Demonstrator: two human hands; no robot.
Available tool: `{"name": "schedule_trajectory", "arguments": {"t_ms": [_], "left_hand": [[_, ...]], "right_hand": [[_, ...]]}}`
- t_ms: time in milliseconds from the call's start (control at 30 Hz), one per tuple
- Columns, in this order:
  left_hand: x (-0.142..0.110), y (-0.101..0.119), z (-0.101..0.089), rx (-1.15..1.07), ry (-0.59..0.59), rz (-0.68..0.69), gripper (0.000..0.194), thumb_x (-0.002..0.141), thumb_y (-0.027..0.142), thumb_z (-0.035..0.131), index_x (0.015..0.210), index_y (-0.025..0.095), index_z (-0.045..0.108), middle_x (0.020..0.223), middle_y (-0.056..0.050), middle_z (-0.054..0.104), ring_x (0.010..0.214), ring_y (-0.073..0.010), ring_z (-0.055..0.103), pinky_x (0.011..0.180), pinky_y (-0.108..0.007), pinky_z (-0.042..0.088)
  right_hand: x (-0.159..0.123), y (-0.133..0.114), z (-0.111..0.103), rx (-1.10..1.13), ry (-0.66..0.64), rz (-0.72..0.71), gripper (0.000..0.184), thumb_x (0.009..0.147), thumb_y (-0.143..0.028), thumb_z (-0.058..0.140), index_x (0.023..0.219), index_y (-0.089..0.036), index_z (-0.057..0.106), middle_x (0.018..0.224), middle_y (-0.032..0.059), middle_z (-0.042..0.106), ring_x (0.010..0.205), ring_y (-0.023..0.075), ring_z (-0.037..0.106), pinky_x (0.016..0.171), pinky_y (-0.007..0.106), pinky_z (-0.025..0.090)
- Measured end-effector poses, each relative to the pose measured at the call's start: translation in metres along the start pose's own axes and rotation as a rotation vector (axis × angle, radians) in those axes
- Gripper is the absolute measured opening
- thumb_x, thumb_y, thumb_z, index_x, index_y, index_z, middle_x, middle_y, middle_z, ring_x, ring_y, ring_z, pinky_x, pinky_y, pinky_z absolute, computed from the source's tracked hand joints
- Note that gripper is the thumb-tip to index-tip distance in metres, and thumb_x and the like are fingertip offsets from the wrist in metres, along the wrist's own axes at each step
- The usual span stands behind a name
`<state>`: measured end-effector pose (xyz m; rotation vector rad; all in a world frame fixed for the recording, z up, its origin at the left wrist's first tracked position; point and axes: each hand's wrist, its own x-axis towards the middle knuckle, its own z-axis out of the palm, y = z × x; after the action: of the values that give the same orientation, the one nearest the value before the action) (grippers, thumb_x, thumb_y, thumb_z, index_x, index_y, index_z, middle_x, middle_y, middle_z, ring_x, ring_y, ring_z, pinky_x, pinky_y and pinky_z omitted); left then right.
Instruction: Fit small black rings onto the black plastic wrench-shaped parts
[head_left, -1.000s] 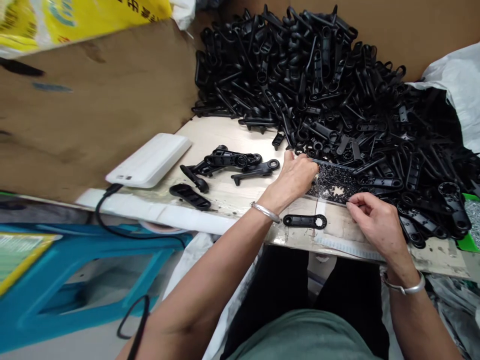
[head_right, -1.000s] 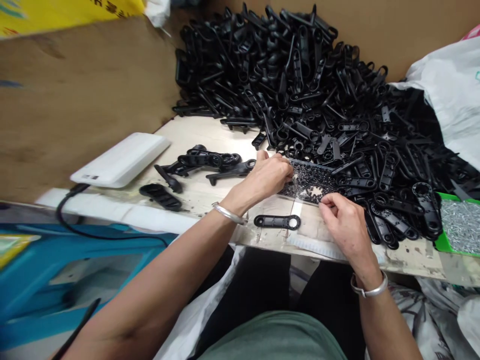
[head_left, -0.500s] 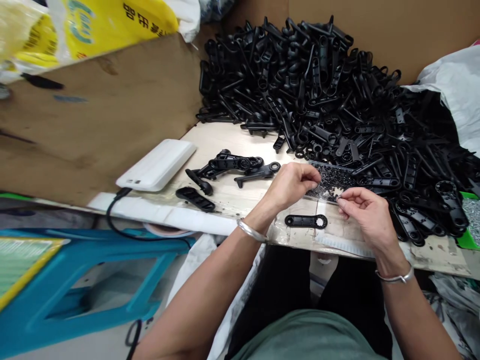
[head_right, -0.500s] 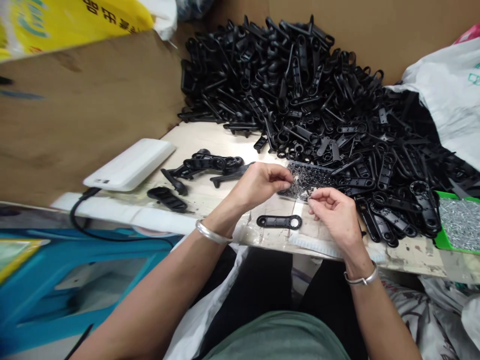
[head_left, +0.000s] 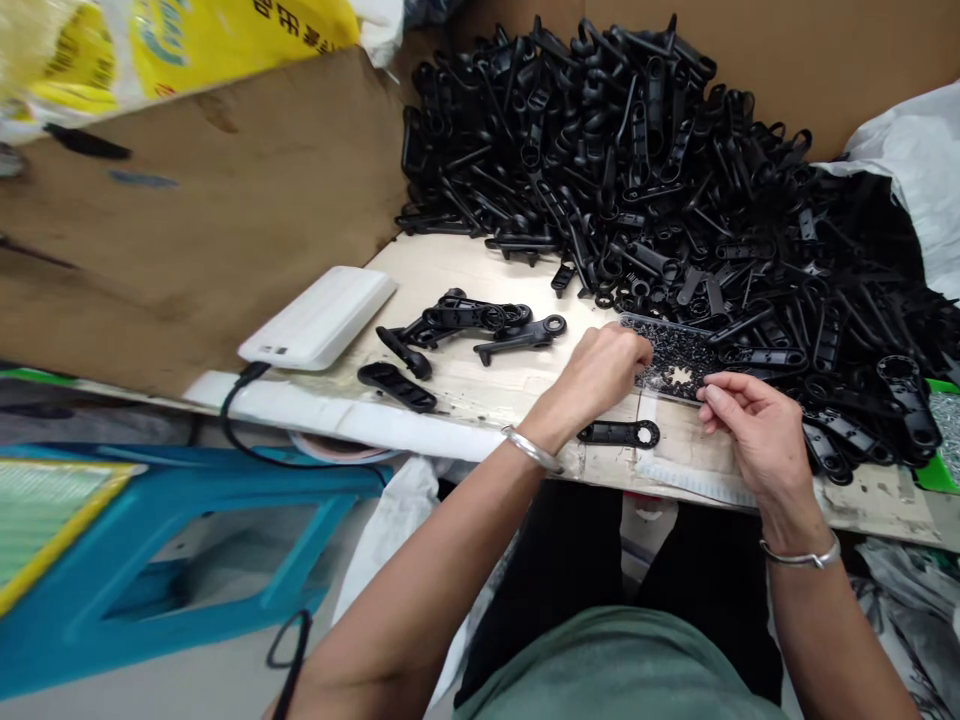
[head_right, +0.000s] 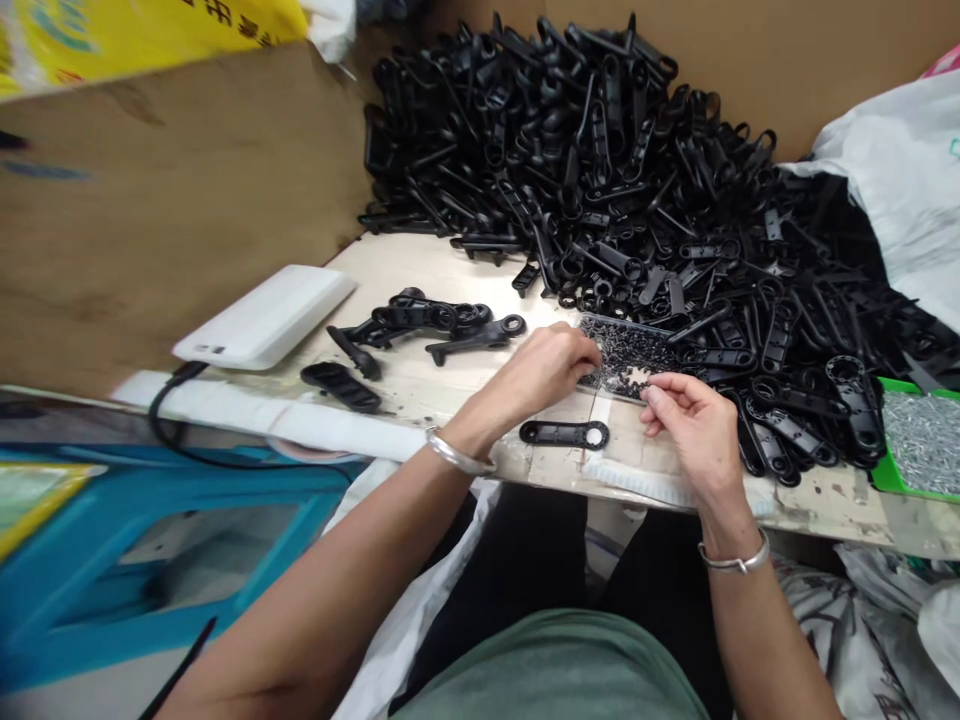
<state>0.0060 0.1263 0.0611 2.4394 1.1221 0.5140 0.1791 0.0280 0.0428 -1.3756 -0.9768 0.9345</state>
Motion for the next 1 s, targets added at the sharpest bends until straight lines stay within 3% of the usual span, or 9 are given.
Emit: {"name": "schedule_trajectory", "arguments": {"t_ms": [133,267,500,633,800,1000], "left_hand": [[0.015,0.016,0.01,0.236,-0.083,0.076,0.025,0.082,0.002,0.049,0.076,0.014,0.07,0.078,-0.009,0.069,0.089,-0.0244,0.061,0.076,-0.034,0.043],[0.024,0.022,0.024,0.342,-0.09,0.068,0.028,0.086,0.002,0.043,0.081,0.013,0.068,0.079,-0.012,0.069,0.091,-0.0261,0.062,0.081,-0.039,0.041],[0.023,0.022,0.027,0.34,-0.153,0.06,0.028,0.085,0.003,0.042,0.084,0.013,0.068,0.085,-0.012,0.07,0.093,-0.0259,0.063,0.082,-0.039,0.042],[0.022,0.021,0.026,0.297,-0.129,0.064,0.026,0.082,0.002,0.046,0.084,0.014,0.069,0.088,-0.012,0.07,0.094,-0.0253,0.062,0.08,-0.036,0.044],[0.018,0.019,0.015,-0.014,-0.022,-0.055,0.023,0.076,0.001,0.051,0.078,0.014,0.07,0.078,-0.007,0.07,0.075,-0.0188,0.063,0.07,-0.03,0.046],[-0.004,0.013,0.005,-0.77,0.216,-0.196,0.01,0.074,0.012,0.065,0.081,0.013,0.071,0.076,-0.002,0.069,0.07,-0.013,0.061,0.067,-0.025,0.048]], "right_hand": [[-0.004,0.002,-0.004,-0.025,-0.024,0.004,0.023,0.073,-0.031,0.078,0.088,-0.016,0.072,0.07,0.0031,0.069,0.055,0.0119,0.06,0.051,0.023,0.052],[-0.007,0.0,-0.004,-0.061,-0.022,0.009,0.024,0.072,-0.033,0.077,0.087,-0.016,0.071,0.066,0.0025,0.068,0.053,0.0125,0.06,0.05,0.024,0.051],[-0.01,0.001,-0.005,-0.034,-0.031,0.007,0.023,0.072,-0.034,0.077,0.086,-0.016,0.071,0.063,0.0014,0.067,0.053,0.0126,0.059,0.05,0.024,0.052],[-0.01,0.001,-0.004,0.002,-0.021,0.046,0.025,0.069,-0.033,0.08,0.085,-0.016,0.071,0.064,0.0017,0.067,0.052,0.0125,0.059,0.05,0.024,0.051],[-0.011,-0.001,-0.001,0.111,-0.034,0.093,0.026,0.067,-0.03,0.083,0.086,-0.017,0.072,0.069,0.0027,0.069,0.054,0.0115,0.059,0.051,0.023,0.05],[-0.013,-0.005,0.006,0.262,-0.079,0.159,0.025,0.064,-0.027,0.084,0.084,-0.019,0.073,0.079,0.0035,0.071,0.06,0.0117,0.061,0.052,0.021,0.052]]}}
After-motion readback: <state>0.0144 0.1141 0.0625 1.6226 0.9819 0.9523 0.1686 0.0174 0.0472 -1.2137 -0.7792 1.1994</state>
